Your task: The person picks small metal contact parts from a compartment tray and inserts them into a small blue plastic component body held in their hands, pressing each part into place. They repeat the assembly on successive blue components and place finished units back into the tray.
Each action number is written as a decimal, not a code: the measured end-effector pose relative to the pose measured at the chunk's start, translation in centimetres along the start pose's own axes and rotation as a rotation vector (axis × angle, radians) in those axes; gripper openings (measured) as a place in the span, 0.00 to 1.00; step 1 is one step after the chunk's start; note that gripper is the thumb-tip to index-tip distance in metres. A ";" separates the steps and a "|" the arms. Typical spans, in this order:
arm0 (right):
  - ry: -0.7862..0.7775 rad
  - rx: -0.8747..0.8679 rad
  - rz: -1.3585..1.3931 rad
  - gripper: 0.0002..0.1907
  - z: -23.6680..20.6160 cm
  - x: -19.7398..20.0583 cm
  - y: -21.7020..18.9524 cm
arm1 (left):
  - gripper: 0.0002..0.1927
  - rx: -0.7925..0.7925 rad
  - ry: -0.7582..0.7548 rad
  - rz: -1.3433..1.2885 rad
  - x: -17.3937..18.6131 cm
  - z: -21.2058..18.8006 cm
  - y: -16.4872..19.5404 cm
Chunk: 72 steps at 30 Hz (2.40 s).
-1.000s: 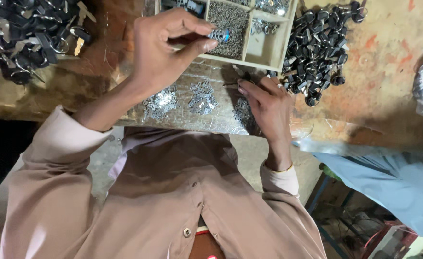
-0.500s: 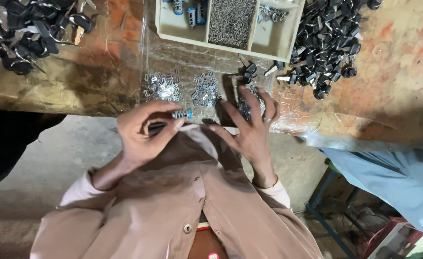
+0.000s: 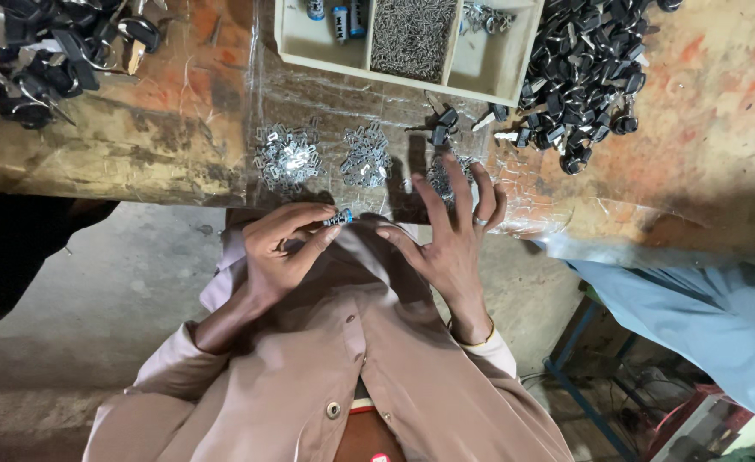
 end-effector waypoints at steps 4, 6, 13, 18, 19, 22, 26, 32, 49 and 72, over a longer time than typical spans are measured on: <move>0.027 0.129 0.010 0.24 -0.9 0.0 0.7 | 0.13 0.001 0.010 0.015 -0.1 -0.1 -0.6; 0.107 0.253 0.051 0.16 -1.2 0.0 1.1 | 0.13 0.035 0.026 0.029 -0.1 -0.1 -0.9; 0.102 0.173 0.375 0.16 -1.4 -1.1 -0.3 | 0.13 -0.051 0.061 0.043 -0.4 -0.1 -1.4; 0.049 0.005 0.476 0.18 0.0 -1.7 -3.1 | 0.13 -0.033 0.064 0.053 -0.4 -0.4 -1.7; 0.043 -0.023 0.495 0.17 0.3 -1.7 -3.6 | 0.13 -0.034 0.061 0.053 -0.3 -0.4 -1.8; 0.025 -0.130 0.566 0.17 1.1 -2.1 -4.6 | 0.13 -0.072 0.056 0.042 0.1 -0.4 -1.9; 0.036 -0.186 0.592 0.18 1.5 -2.7 -5.3 | 0.13 -0.076 0.041 0.038 0.3 -0.5 -2.1; -0.036 0.045 0.339 0.14 1.8 -2.0 -5.6 | 0.13 -0.143 0.064 0.091 0.7 -0.7 -2.0; 0.032 0.228 0.347 0.14 0.0 -2.6 -4.2 | 0.12 -0.080 0.161 0.042 2.4 -0.7 -2.1; -0.017 0.067 0.352 0.16 1.8 -2.9 -6.7 | 0.13 -0.220 0.100 0.049 2.4 -0.8 -2.4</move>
Point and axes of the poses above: each hand's wrist, its own z-axis towards the middle knuckle, its own x-axis out of the back of the hand, y = z × x, the point moved 1 cm from there along z, towards the middle knuckle, and after that the axes turned 15 degrees about y, right-handed, at the moved point
